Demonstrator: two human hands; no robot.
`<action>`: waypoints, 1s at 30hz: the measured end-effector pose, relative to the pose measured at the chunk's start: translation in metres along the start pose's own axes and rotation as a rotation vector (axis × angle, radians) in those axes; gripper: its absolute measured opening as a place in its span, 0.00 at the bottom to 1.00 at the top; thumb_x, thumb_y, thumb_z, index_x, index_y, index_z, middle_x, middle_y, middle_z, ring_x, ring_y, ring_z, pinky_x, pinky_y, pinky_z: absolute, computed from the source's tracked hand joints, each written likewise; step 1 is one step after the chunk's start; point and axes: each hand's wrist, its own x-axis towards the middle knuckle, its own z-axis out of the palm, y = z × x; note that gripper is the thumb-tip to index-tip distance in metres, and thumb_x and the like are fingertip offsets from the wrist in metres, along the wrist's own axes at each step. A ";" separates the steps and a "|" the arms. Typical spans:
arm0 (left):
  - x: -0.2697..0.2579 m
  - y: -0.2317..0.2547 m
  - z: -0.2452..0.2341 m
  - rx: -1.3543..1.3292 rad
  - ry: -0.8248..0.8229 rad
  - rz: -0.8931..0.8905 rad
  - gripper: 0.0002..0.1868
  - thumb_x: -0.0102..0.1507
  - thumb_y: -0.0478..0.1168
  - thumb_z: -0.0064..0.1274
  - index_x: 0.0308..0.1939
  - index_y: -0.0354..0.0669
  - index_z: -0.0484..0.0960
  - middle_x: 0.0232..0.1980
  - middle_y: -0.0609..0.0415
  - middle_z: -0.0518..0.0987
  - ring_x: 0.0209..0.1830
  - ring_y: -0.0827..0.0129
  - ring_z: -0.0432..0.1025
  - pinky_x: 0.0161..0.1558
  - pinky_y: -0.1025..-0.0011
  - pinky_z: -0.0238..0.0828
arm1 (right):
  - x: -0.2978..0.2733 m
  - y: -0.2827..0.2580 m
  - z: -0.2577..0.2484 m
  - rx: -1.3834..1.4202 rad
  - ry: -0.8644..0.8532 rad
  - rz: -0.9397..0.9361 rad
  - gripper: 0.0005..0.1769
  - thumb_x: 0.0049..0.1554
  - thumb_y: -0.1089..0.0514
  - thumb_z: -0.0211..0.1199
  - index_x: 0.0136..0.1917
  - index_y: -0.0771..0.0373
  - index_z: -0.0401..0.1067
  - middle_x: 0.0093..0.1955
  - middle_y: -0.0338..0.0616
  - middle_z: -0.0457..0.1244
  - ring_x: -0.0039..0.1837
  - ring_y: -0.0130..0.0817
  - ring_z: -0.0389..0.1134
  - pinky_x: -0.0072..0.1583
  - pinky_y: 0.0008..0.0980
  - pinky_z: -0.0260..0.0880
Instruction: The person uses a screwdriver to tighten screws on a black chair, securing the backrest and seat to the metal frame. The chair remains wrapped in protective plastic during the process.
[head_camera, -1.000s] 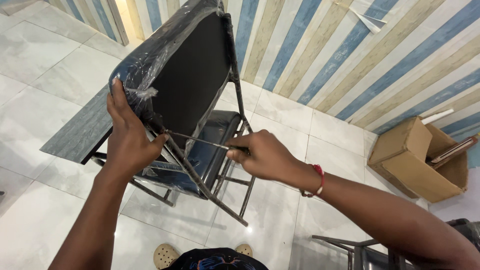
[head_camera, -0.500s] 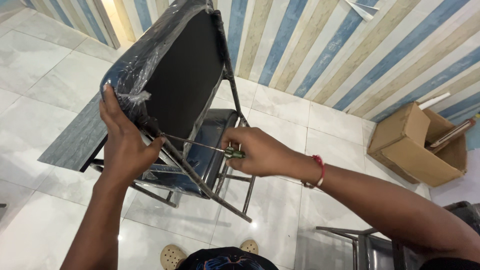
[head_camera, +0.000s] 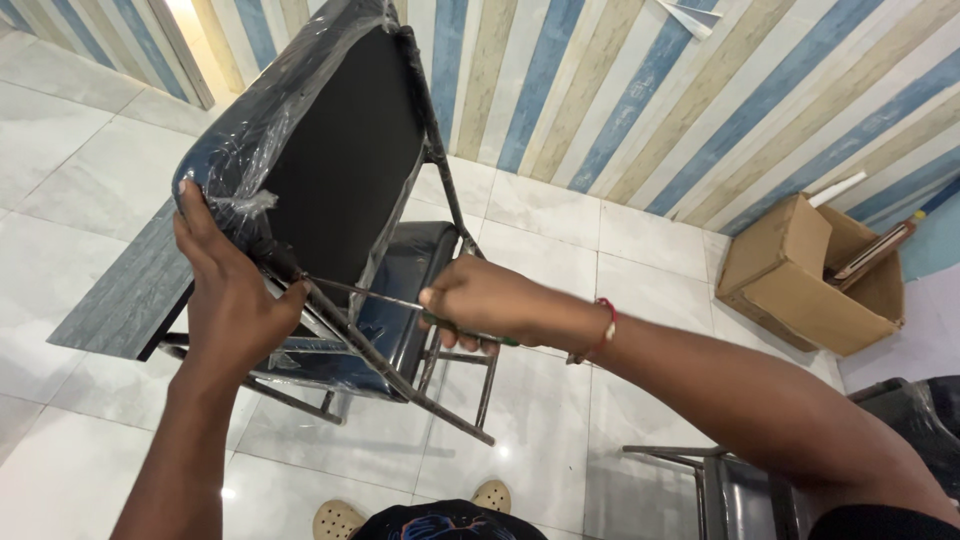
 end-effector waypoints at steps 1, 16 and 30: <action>0.000 0.000 0.000 -0.011 -0.018 -0.027 0.76 0.52 0.36 0.73 0.77 0.41 0.17 0.76 0.10 0.32 0.72 0.12 0.52 0.67 0.47 0.68 | 0.002 0.000 -0.002 0.212 -0.084 0.091 0.22 0.65 0.52 0.50 0.48 0.72 0.78 0.30 0.43 0.63 0.29 0.30 0.62 0.27 0.30 0.61; -0.005 0.014 0.003 -0.023 -0.022 -0.055 0.75 0.51 0.37 0.73 0.77 0.47 0.19 0.77 0.13 0.34 0.66 0.17 0.62 0.56 0.49 0.75 | -0.039 -0.017 0.007 -0.772 0.362 -0.660 0.16 0.44 0.66 0.67 0.48 0.65 0.71 0.43 0.50 0.67 0.44 0.45 0.71 0.43 0.40 0.71; -0.014 0.030 0.013 0.013 -0.052 -0.016 0.73 0.51 0.39 0.71 0.76 0.42 0.20 0.75 0.12 0.36 0.64 0.17 0.62 0.50 0.47 0.77 | -0.039 0.020 0.004 -0.405 0.218 -0.064 0.15 0.62 0.53 0.56 0.50 0.64 0.78 0.31 0.43 0.68 0.30 0.32 0.66 0.33 0.36 0.67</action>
